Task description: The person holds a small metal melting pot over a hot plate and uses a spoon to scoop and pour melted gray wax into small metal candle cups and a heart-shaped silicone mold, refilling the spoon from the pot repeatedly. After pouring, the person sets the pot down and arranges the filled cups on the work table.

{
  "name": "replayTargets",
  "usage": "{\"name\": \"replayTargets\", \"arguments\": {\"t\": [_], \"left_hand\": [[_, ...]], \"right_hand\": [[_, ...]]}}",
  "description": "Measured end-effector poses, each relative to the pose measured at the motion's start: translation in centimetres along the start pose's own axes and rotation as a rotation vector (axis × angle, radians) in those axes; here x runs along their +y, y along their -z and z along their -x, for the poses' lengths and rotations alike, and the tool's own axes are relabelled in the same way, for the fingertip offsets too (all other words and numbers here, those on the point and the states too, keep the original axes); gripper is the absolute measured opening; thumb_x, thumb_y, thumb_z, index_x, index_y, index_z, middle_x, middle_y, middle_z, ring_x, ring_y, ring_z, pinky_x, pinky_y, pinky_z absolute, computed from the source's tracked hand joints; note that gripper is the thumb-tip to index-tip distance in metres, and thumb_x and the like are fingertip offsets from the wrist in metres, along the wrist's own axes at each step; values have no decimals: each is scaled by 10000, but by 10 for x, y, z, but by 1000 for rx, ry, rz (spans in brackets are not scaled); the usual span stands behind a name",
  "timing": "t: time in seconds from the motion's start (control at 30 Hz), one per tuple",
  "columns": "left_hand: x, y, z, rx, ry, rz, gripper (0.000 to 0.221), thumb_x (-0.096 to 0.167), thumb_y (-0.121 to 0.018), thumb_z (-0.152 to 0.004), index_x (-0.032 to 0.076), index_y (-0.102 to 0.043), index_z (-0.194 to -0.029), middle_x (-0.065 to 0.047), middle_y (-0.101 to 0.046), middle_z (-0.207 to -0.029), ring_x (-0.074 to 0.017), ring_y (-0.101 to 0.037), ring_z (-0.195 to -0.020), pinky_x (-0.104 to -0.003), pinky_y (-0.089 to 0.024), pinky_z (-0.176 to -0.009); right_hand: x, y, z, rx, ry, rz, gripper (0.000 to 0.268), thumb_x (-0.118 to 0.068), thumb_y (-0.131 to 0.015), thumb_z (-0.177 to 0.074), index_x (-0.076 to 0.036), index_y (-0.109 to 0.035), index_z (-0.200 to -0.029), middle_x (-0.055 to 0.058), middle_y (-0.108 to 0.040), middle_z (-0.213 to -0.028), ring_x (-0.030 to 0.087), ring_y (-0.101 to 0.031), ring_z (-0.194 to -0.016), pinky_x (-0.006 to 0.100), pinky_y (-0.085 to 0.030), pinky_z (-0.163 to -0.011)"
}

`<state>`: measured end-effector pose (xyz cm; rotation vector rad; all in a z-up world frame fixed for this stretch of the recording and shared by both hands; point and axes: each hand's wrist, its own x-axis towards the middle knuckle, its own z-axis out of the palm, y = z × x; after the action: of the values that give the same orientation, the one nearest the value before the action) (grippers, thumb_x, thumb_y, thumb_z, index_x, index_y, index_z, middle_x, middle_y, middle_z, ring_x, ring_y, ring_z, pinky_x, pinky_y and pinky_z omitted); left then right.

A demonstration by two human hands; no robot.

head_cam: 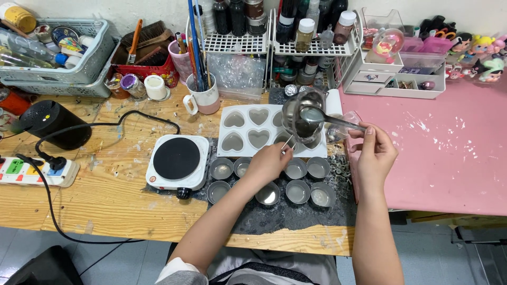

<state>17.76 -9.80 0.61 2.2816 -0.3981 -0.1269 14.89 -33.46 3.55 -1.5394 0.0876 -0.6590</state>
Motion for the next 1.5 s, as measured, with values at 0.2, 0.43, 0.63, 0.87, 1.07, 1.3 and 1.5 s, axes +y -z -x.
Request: {"name": "replayTargets", "arguments": {"t": [0.2, 0.43, 0.63, 0.87, 1.07, 1.3, 1.5], "left_hand": [[10, 23, -12, -33, 137, 133, 318, 344, -526, -997, 65, -677, -975, -121, -723, -727, -329, -731, -653, -438, -557, -686], [-13, 3, -39, 154, -15, -50, 298, 322, -577, -964, 55, -705, -991, -186, -728, -853, -403, -697, -826, -515, -534, -714], [-11, -12, -52, 151, 0, -192, 283, 306, -565, -984, 52, -688, -959, -188, -727, -817, -406, -700, -792, -529, -539, -717], [-17, -25, -62, 227, -119, -312, 275, 274, -563, -999, 34, -668, -916, -200, -710, -748, -400, -701, -702, -525, -551, -654], [-19, -26, -66, 225, -110, -311, 274, 283, -574, -984, 38, -674, -912, -200, -710, -751, -409, -698, -701, -536, -551, -651], [-28, -17, -67, 190, -15, -179, 281, 315, -585, -981, 63, -709, -976, -200, -722, -845, -417, -697, -810, -538, -539, -719], [-30, 13, -59, 127, 62, -68, 302, 342, -582, -960, 85, -726, -1028, -182, -733, -851, -386, -705, -832, -493, -552, -752]], "right_hand": [[18, 7, -11, -17, -21, -85, 249, -143, -513, -1135, 35, -657, -1233, 131, -748, -1020, 96, -692, -841, 223, -527, -629], [16, -1, -6, -33, -29, -100, 257, -140, -523, -1130, 30, -661, -1265, 128, -752, -1054, 61, -596, -661, 197, -470, -571], [11, -3, -5, -17, -74, -51, 259, -155, -519, -1121, 2, -665, -1266, 105, -752, -1038, 48, -581, -623, 184, -439, -523], [18, -2, -5, -29, -53, -83, 251, -154, -522, -1127, -3, -667, -1265, 102, -752, -1036, 34, -554, -625, 179, -412, -521], [17, -2, -6, -23, -53, -66, 257, -152, -523, -1125, 3, -669, -1268, 110, -755, -1038, 38, -547, -617, 182, -411, -514], [24, -1, -10, -36, -195, -150, 272, -172, -531, -1102, -10, -663, -1276, 114, -760, -1043, 54, -576, -605, 180, -409, -497], [43, -5, -10, -148, -105, -128, 295, -159, -526, -1109, 11, -650, -1316, 140, -753, -1115, 120, -719, -954, 225, -547, -666]]}}
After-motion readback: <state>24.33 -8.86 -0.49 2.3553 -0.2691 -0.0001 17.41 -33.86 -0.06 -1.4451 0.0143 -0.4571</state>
